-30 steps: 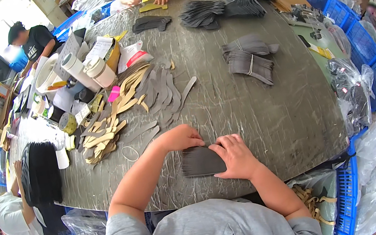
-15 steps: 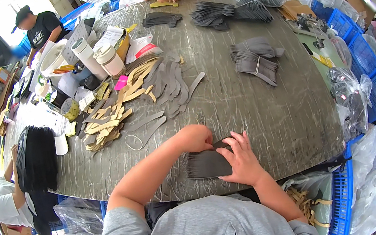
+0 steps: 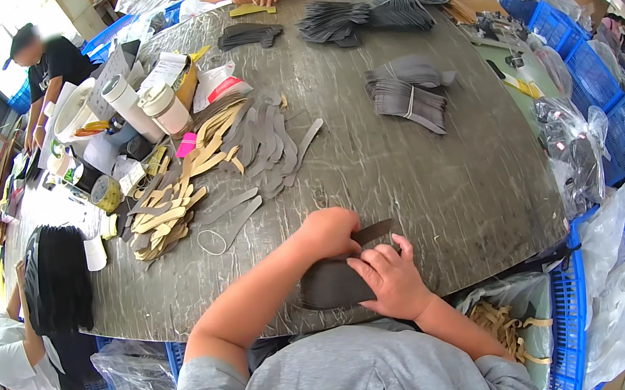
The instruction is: The person packs gray fabric pieces into a clear plastic bag and places it in a blue crate. They then take a stack of similar fabric pieces, align them, and use a small wooden tool to press or smooth the edges of the stack.
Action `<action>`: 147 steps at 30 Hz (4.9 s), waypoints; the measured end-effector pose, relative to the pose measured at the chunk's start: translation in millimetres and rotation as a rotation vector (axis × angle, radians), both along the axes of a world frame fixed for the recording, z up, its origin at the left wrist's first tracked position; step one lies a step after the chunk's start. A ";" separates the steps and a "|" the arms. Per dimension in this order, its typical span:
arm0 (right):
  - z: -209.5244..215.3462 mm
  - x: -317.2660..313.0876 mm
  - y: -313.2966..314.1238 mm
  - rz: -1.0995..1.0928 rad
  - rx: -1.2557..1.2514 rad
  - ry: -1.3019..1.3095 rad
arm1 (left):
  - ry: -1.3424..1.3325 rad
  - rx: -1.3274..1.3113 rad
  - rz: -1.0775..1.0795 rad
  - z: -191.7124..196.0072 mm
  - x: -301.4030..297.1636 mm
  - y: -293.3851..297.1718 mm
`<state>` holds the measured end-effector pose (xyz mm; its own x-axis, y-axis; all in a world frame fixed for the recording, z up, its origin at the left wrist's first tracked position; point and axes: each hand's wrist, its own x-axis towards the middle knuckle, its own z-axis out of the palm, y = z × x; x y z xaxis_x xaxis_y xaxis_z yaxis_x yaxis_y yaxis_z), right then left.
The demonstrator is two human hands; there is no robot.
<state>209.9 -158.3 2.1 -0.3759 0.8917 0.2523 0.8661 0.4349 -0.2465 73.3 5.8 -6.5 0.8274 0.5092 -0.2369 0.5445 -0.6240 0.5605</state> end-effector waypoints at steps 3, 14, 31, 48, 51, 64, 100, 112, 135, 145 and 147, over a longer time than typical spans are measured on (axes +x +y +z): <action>-1.1 -0.7 -5.0 -0.011 -0.001 0.004 | -0.041 0.043 0.027 -5.2 9.3 4.1; -12.8 18.5 38.1 -0.228 -0.246 0.279 | -1.003 -0.423 1.012 27.0 -49.0 38.6; -27.3 9.4 92.5 -0.434 -0.101 0.024 | -0.928 -0.736 0.996 -7.5 -88.4 -35.5; -40.8 15.1 93.9 -0.358 0.061 -0.030 | -0.452 0.278 0.390 -31.5 -29.1 -116.7; -42.6 14.2 94.4 -0.353 0.071 -0.029 | -0.371 0.363 0.339 -41.7 -28.7 -122.0; -8.2 23.4 92.4 -0.162 -0.334 0.145 | -0.492 0.464 0.396 -7.9 -57.1 -70.3; -15.7 -2.7 54.4 -0.112 -0.261 -0.268 | 0.038 0.487 0.245 -23.0 -63.8 -69.3; -15.3 -12.5 33.5 -0.110 -0.118 0.017 | 0.080 0.574 0.906 -19.4 -141.2 3.0; -2.8 -13.0 108.2 -0.183 -0.290 2.114 | -0.142 0.275 0.814 -14.1 -229.1 -28.6; 7.1 -48.0 78.9 -0.383 -0.593 2.371 | -0.442 0.421 0.541 35.9 -197.8 -38.9; 6.8 -58.0 75.9 -0.395 -0.697 2.370 | -0.635 0.240 0.373 42.6 -165.7 -53.6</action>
